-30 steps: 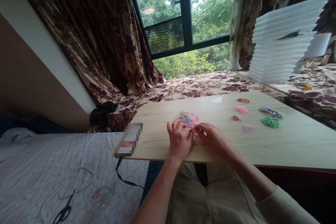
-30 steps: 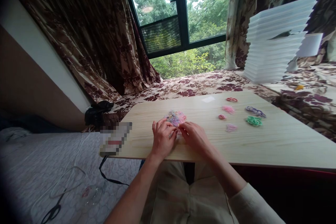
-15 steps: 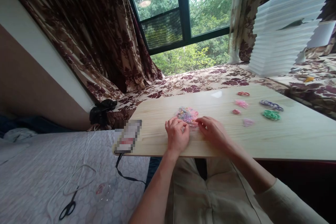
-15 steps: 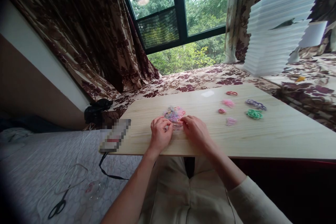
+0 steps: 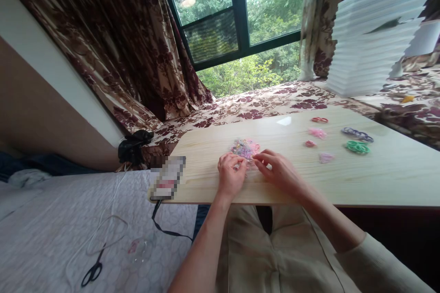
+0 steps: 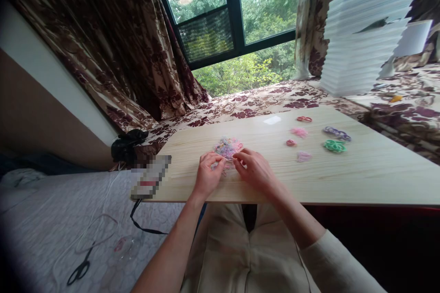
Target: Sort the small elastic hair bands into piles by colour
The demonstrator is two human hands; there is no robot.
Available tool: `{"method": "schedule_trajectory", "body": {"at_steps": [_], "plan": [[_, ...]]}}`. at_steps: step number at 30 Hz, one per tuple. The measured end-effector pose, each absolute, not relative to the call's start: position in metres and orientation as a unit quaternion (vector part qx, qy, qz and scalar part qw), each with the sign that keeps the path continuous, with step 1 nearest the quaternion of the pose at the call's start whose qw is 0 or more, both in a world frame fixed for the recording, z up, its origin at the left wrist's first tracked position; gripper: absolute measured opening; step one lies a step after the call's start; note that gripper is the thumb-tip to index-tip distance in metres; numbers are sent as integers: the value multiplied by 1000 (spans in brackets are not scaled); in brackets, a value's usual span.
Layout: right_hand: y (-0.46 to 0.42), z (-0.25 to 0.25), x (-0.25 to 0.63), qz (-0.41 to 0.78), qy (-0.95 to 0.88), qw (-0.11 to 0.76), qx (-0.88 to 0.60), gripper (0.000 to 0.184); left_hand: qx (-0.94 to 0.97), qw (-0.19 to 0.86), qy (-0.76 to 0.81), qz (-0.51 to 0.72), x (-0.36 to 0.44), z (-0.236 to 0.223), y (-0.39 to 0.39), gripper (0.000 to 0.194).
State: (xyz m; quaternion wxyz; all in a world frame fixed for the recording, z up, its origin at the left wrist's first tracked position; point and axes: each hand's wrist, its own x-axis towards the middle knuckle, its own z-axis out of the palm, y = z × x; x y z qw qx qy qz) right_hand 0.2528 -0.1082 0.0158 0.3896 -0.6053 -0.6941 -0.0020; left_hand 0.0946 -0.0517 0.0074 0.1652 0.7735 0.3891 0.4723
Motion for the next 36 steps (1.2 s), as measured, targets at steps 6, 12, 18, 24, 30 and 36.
{"method": "schedule_trajectory", "body": {"at_steps": [6,12,18,24,30,36], "plan": [[-109,16,253,-4,-711,390,-585,25,776,175,381,472,95,8,-53,15],[-108,17,253,5,-716,395,-575,24,778,180,377,470,95,9,-53,16],[-110,19,251,15,-720,392,-573,24,784,171,378,462,95,8,-53,16],[-109,19,251,27,-726,397,-561,21,788,171,372,459,94,8,-53,17],[-108,18,252,24,-721,398,-567,22,783,176,380,459,95,7,-52,19],[-109,19,253,27,-723,395,-567,23,799,149,374,446,96,7,-54,14]]}}
